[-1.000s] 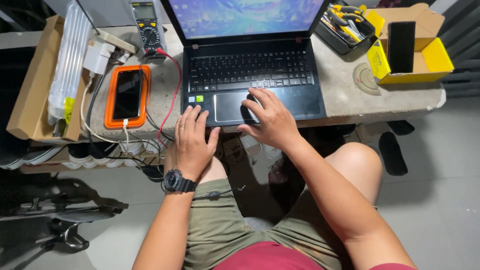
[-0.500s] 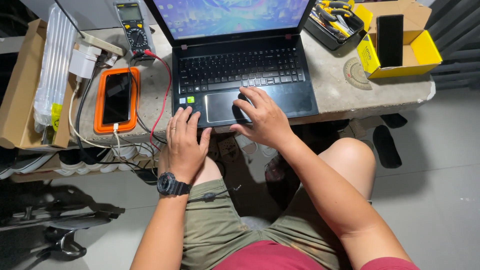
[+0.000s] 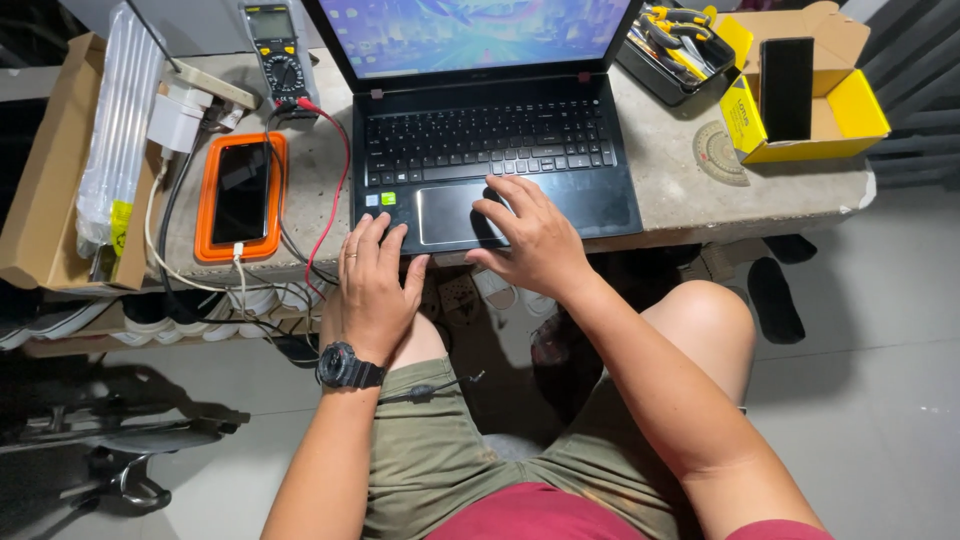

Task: Diagnosing electronic devices using a laptop and a digital multimeter at a repair bench.

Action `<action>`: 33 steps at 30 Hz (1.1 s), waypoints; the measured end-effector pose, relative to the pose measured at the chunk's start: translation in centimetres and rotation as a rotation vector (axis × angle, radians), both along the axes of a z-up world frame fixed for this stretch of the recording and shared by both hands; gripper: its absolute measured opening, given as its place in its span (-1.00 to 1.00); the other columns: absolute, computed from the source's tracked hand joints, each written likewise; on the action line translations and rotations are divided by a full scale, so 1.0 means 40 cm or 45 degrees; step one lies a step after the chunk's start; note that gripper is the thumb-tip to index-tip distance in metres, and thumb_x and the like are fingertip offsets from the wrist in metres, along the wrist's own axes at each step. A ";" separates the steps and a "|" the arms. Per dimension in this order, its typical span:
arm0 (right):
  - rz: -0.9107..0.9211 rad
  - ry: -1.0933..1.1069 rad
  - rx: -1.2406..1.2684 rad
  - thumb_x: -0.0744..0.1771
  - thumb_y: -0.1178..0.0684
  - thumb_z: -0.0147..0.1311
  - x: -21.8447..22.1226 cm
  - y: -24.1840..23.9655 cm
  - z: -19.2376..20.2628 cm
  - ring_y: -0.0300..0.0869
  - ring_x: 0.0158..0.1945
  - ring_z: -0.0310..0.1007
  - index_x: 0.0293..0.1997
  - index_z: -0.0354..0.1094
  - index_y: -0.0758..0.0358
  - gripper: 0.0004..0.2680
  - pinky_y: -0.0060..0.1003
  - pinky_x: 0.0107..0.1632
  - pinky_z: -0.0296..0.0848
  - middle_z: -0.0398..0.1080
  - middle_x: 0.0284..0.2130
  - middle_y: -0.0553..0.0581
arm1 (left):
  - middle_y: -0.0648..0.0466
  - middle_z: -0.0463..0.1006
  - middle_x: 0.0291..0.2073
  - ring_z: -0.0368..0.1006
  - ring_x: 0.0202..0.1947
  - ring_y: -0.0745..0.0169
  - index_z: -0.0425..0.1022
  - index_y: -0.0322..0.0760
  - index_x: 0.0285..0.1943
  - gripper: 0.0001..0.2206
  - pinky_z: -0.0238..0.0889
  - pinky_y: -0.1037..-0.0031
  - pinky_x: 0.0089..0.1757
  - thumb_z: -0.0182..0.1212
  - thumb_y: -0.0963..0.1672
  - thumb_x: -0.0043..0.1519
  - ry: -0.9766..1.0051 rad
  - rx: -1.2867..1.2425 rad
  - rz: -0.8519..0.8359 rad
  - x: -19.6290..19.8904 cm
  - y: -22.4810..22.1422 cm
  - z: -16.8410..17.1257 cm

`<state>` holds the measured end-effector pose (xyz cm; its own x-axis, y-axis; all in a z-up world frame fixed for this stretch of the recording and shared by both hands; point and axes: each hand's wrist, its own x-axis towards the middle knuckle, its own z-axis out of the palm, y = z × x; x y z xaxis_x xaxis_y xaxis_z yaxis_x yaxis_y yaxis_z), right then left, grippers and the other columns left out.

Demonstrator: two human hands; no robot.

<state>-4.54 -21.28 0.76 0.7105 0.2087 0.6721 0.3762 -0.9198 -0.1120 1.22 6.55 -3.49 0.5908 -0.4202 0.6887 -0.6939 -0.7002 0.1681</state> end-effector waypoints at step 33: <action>0.243 -0.422 -0.021 0.47 0.26 0.51 0.170 -0.086 0.560 0.38 0.27 0.53 0.25 0.57 0.52 -0.77 0.26 0.30 0.56 0.56 0.22 0.50 | -0.19 0.63 0.27 0.48 0.40 -0.33 0.67 -0.34 0.27 -0.66 0.33 -0.13 0.39 0.39 -0.02 0.46 -0.005 -0.240 -0.087 -0.028 0.003 0.057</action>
<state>2.25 -24.70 23.16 0.4025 0.3290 0.8543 0.5538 -0.8305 0.0589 0.11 6.66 -1.20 0.5624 -0.3222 0.7615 -0.7396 -0.6079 0.2890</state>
